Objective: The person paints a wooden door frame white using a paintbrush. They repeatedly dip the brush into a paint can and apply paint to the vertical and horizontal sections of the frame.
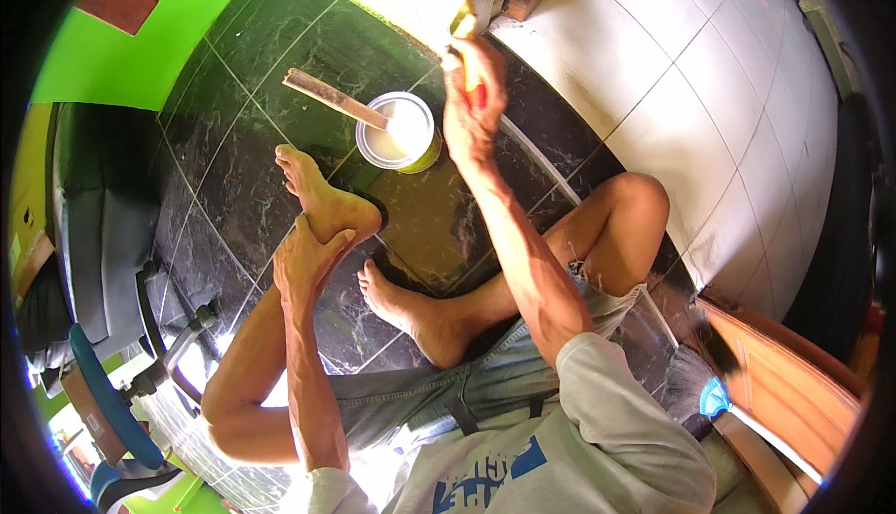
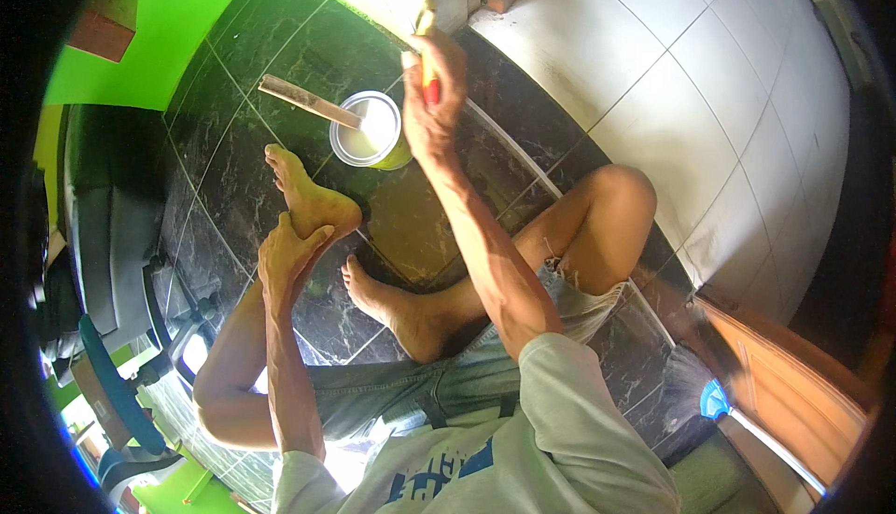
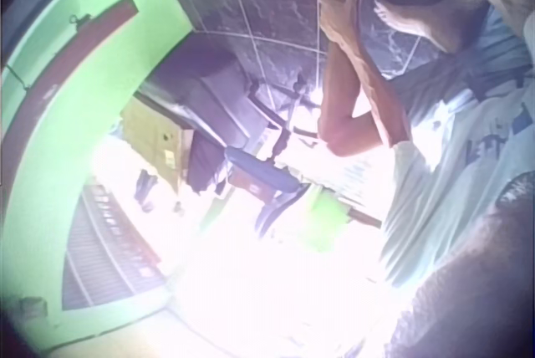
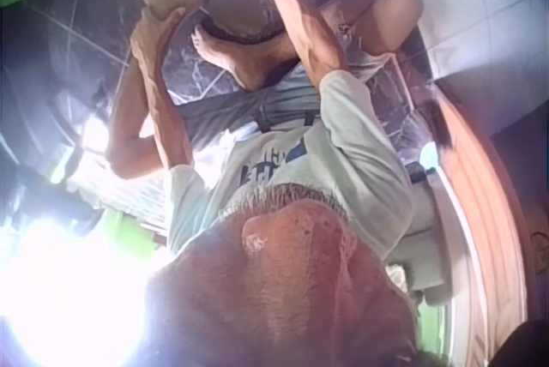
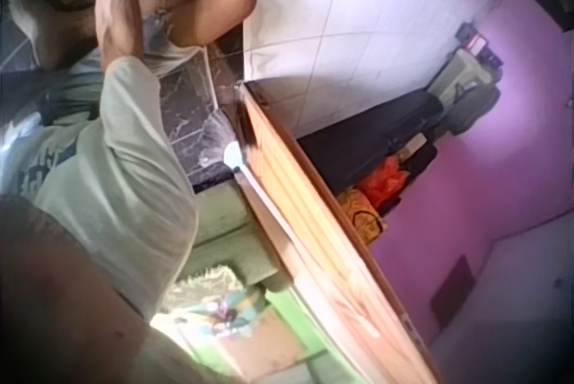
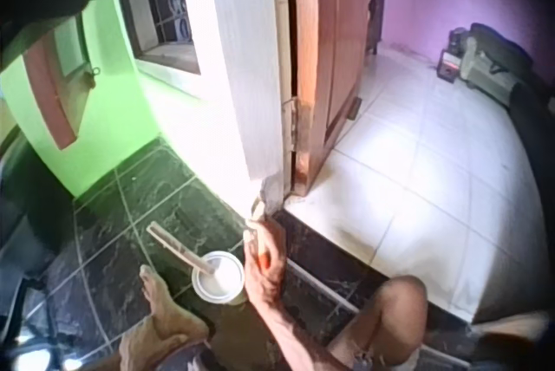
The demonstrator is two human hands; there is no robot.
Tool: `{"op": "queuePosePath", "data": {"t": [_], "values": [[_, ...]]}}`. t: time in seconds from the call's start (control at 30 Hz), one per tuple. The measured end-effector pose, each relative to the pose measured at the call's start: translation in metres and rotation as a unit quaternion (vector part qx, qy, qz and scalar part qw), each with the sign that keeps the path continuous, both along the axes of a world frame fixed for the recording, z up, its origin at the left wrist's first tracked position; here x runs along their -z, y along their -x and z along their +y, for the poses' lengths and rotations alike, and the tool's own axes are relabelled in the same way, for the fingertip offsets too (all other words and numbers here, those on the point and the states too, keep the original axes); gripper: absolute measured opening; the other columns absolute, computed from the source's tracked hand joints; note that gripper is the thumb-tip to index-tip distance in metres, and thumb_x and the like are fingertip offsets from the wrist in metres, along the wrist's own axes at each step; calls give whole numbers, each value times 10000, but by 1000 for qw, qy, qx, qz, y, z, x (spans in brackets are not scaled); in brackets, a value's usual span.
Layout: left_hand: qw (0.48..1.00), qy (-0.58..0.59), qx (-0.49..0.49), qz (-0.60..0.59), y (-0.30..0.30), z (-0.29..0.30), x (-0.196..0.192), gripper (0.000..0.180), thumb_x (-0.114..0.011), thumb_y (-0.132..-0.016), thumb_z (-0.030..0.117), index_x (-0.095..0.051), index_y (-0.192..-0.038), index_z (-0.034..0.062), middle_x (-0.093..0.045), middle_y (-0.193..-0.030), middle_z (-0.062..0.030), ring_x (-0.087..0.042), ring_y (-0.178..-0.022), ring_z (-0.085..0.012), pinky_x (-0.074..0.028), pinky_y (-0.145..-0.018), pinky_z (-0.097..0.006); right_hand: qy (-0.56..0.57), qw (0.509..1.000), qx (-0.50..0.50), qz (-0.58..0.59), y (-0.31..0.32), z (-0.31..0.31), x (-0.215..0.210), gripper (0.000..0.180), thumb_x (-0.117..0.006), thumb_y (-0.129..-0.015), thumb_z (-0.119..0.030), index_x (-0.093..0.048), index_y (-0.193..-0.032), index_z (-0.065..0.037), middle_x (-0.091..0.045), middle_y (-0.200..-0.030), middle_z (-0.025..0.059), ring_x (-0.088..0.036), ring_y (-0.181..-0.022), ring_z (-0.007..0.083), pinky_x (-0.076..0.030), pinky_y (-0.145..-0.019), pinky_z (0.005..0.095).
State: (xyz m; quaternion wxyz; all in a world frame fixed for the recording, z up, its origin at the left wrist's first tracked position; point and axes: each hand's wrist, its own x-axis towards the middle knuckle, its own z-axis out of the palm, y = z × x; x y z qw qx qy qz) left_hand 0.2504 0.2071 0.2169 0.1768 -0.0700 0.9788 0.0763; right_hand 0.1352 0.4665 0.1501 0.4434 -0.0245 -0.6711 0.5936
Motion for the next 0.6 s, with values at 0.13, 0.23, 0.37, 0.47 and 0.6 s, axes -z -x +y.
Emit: {"op": "queuePosePath", "data": {"t": [0.13,0.23,0.37,0.47,0.6], "values": [[1000,4,-9,-1,0,3,-5,749,-757,-757,597,-612,-1107,-49,-711,-1026,-286,-690,-1005,-432,-530,-853,-480,61,998,-19,-16,-10,-11,-8,231,-640,-967,2,-673,-1184,-70,-577,-1184,108,-581,-1123,251,-493,-968,385],[1000,7,-14,-3,2,3,-6,746,-757,-758,596,-613,-1106,-47,-711,-1028,-285,-690,-1009,-432,-530,-857,-482,71,997,4,-16,-10,-17,-7,198,-638,-971,-4,-675,-1153,-70,-596,-1176,107,-583,-1103,251,-491,-959,381],[1000,7,-14,-18,1,4,-9,750,-738,-792,609,-608,-1131,-46,-714,-1022,-270,-676,-1009,-451,-512,-870,-503,48,998,-22,17,-4,-26,-8,226,-662,-962,14,-664,-1178,-52,-577,-1259,122,-586,-1157,232,-493,-980,334],[999,21,-9,-25,0,9,-11,740,-736,-797,608,-605,-1116,-48,-712,-1013,-274,-675,-1004,-453,-510,-864,-506,103,995,-4,13,-12,-20,-13,180,-666,-984,-37,-664,-1164,-48,-586,-1261,116,-582,-1172,214,-485,-993,320],[1000,4,-5,-14,0,5,-9,737,-726,-805,608,-600,-1106,-53,-710,-1021,-280,-672,-1011,-457,-508,-865,-509,124,992,-14,8,-12,-8,-17,133,-661,-979,-49,-680,-1111,-59,-636,-1137,92,-619,-1058,209,-525,-905,346]]}}
